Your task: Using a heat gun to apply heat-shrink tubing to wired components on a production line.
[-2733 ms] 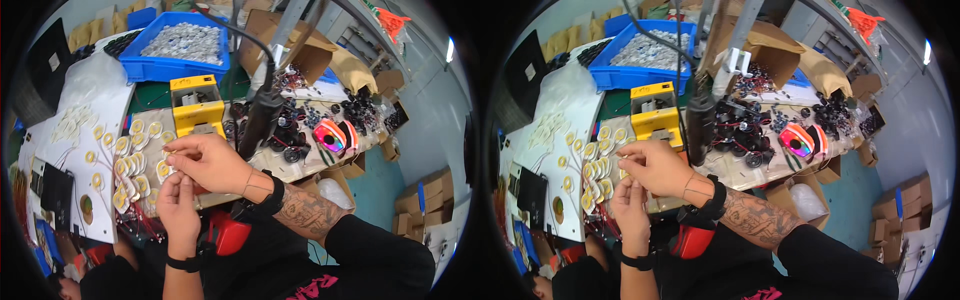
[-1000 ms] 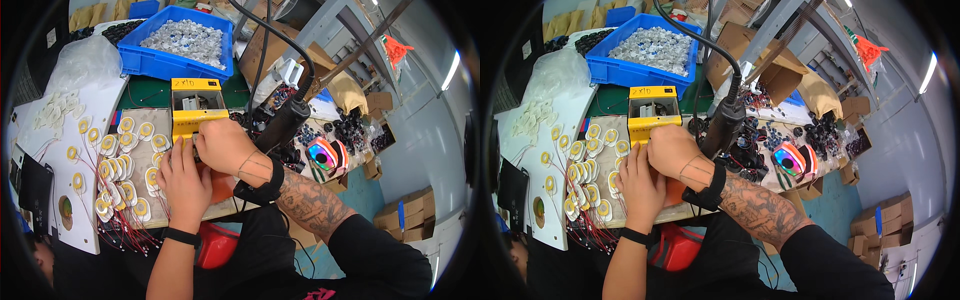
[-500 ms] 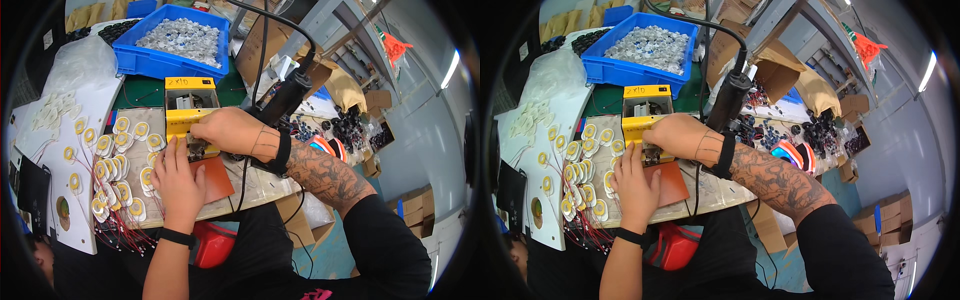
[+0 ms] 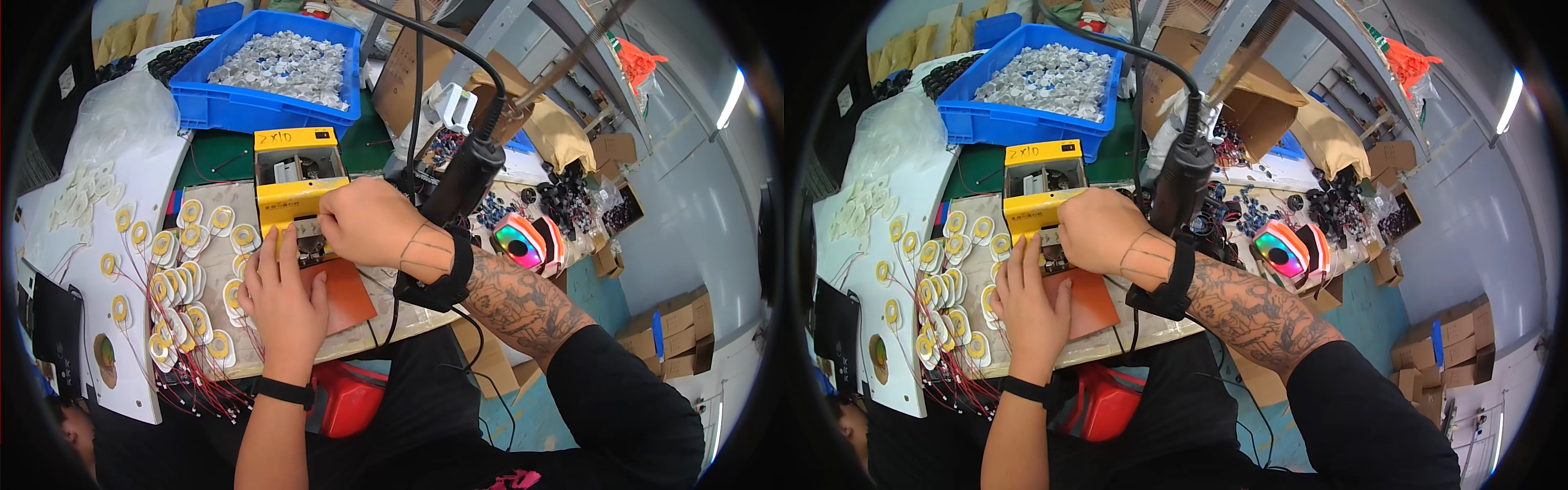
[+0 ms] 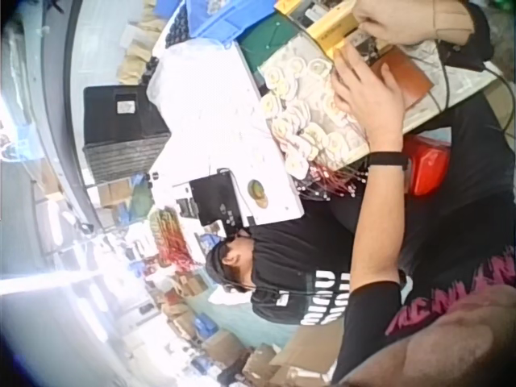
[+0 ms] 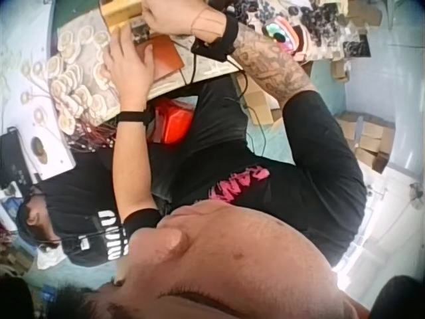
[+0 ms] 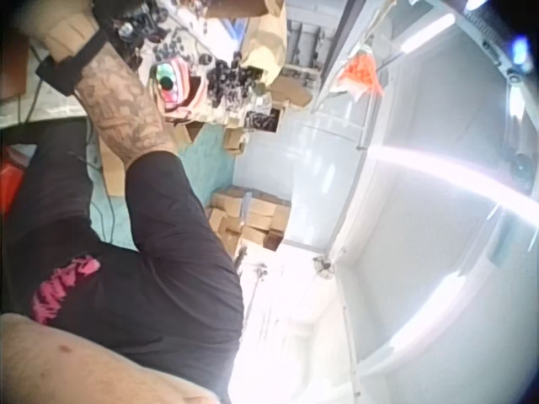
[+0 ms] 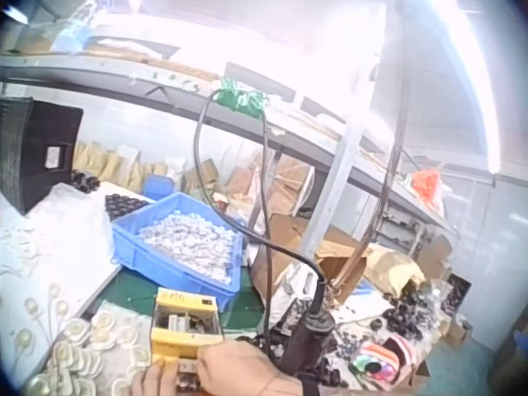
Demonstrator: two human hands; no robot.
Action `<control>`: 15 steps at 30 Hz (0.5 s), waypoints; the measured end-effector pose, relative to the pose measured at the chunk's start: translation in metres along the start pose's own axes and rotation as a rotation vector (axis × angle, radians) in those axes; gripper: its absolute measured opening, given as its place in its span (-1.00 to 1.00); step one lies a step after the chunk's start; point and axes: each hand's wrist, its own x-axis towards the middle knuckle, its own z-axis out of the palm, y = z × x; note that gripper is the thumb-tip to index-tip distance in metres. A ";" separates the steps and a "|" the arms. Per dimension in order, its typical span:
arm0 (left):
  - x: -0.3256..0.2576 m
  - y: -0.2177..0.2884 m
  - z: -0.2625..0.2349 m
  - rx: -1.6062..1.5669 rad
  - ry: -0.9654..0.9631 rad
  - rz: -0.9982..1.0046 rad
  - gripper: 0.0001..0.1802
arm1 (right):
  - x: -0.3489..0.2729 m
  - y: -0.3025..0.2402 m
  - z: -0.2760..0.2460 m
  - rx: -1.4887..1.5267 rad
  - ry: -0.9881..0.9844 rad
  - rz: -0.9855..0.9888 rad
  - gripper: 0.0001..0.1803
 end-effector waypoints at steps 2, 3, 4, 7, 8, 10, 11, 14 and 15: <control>0.000 0.001 0.001 0.006 0.000 0.004 -0.06 | 0.000 0.002 0.003 0.034 0.010 -0.012 -0.77; 0.000 0.001 0.001 0.014 -0.001 0.007 -0.06 | 0.000 0.002 0.005 0.070 0.020 -0.024 -0.77; 0.000 0.001 0.001 0.014 -0.001 0.005 -0.06 | 0.000 0.002 0.006 0.070 0.019 -0.025 -0.77; 0.000 0.001 0.000 0.010 0.003 0.009 -0.06 | 0.000 0.003 0.009 0.074 0.054 -0.036 -0.77; 0.000 0.001 0.001 0.009 0.002 0.009 -0.06 | 0.000 0.003 0.012 0.056 0.061 -0.024 -0.76; 0.000 0.001 0.000 0.011 0.000 0.005 -0.07 | 0.001 0.000 0.013 0.041 0.066 -0.015 -0.76; 0.000 0.001 0.000 0.012 -0.002 0.002 -0.07 | 0.000 -0.003 0.014 0.034 0.063 -0.008 -0.75; -0.001 0.000 0.000 0.009 0.003 0.002 -0.08 | 0.001 -0.016 0.010 0.029 0.053 0.027 -0.74; -0.001 0.000 0.000 0.008 0.009 0.005 -0.09 | 0.002 -0.019 0.010 0.032 0.048 0.057 -0.73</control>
